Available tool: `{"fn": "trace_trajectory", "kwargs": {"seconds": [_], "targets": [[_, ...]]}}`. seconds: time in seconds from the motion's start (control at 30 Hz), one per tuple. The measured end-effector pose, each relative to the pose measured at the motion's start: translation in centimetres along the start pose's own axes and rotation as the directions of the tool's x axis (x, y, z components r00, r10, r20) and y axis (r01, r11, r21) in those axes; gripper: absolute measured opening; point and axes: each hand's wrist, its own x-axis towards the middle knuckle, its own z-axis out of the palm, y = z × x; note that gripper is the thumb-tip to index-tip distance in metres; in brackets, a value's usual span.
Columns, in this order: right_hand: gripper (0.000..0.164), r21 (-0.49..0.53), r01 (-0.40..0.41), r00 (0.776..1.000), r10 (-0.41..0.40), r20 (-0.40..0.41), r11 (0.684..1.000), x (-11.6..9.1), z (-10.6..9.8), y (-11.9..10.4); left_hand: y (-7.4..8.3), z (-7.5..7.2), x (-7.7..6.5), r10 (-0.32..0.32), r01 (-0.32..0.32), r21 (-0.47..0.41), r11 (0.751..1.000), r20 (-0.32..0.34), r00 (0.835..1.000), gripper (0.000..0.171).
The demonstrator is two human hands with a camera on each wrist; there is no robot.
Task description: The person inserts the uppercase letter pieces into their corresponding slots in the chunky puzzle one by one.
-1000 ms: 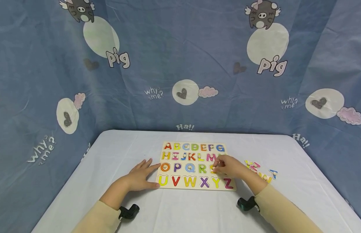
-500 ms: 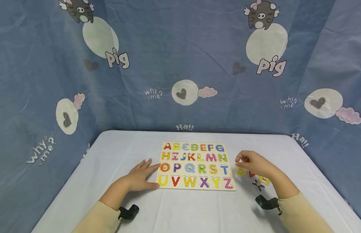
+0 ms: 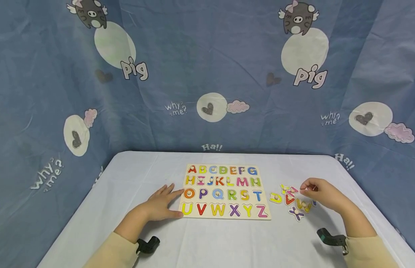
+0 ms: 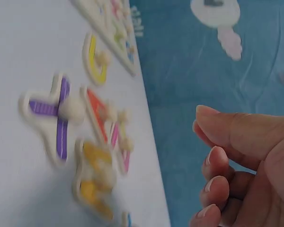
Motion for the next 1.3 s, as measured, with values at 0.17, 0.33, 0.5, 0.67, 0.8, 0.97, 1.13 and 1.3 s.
{"fn": "trace_trajectory", "kwargs": {"seconds": [0.17, 0.33, 0.5, 0.67, 0.8, 0.97, 1.13, 1.3], "targets": [[0.016, -0.016, -0.040, 0.999, 0.040, -0.027, 0.999, -0.5, -0.5, 2.0, 0.1, 0.0, -0.1, -0.008, 0.008, 0.021, 1.000, -0.008, 1.000, 0.091], [0.020, -0.031, -0.089, 0.995, 0.088, -0.040, 0.996, -0.7, -0.7, 3.7, 0.1, -0.1, -0.1, -0.016, 0.016, 0.030, 0.999, -0.007, 1.000, 0.091], [0.022, -0.024, -0.115, 0.992, 0.114, -0.048, 0.993, -0.8, -0.6, 4.8, 0.1, -0.1, -0.2, -0.017, 0.017, 0.031, 0.999, -0.007, 1.000, 0.090], [0.021, -0.009, -0.160, 0.987, 0.159, -0.028, 0.987, -0.9, -0.3, 5.4, 0.0, 0.0, -0.1, -0.018, 0.018, 0.044, 0.999, -0.008, 1.000, 0.090], [0.018, 0.002, -0.175, 0.984, 0.175, -0.018, 0.984, -1.0, -0.1, 5.7, 0.0, 0.0, -0.1, -0.019, 0.019, 0.047, 0.999, -0.004, 1.000, 0.090], [0.016, -0.016, -0.170, 0.985, 0.170, -0.027, 0.985, -0.9, 0.1, 6.2, 0.1, 0.0, 0.0, -0.019, 0.019, 0.049, 0.999, -0.004, 1.000, 0.089], [0.016, -0.044, -0.169, 0.985, 0.168, -0.023, 0.985, -0.5, 0.3, 6.7, 0.1, -0.1, -0.1, -0.028, 0.028, 0.040, 0.999, 0.003, 1.000, 0.088], [0.017, -0.056, -0.169, 0.986, 0.168, -0.023, 0.984, -0.4, 0.3, 6.7, 0.0, -0.1, 0.0, -0.035, 0.035, 0.032, 0.999, 0.003, 0.999, 0.088]]}}
